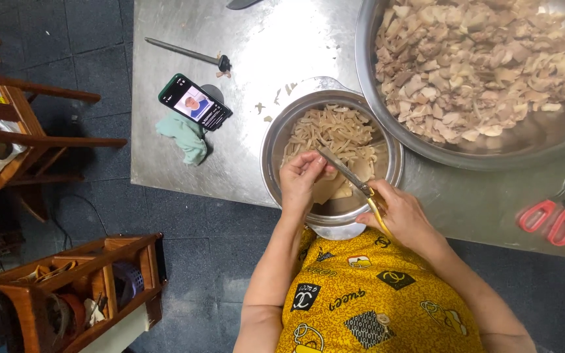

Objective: Cutting pieces of cooked meat into smaller strips using scissors over a metal bowl.

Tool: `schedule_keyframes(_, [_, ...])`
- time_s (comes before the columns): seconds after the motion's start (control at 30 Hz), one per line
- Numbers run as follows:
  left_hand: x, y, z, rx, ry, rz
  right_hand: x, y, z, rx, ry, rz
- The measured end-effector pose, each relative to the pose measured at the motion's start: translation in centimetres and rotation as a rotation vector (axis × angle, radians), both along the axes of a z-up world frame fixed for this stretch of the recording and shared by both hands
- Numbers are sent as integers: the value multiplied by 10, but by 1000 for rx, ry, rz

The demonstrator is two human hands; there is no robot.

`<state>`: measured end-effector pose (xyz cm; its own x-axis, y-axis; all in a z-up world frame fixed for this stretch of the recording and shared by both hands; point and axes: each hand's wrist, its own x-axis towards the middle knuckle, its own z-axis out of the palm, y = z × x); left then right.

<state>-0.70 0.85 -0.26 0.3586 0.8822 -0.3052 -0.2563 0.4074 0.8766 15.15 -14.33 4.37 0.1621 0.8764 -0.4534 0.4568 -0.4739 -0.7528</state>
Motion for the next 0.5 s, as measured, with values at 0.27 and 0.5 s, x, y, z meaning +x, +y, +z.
schedule_keyframes(0.27, [3, 1, 4, -147, -24, 9, -8, -3, -9, 151, -77, -70])
schedule_keyframes(0.5, [2, 3, 4, -97, 45, -5, -8, -4, -10, 122, -160, -64])
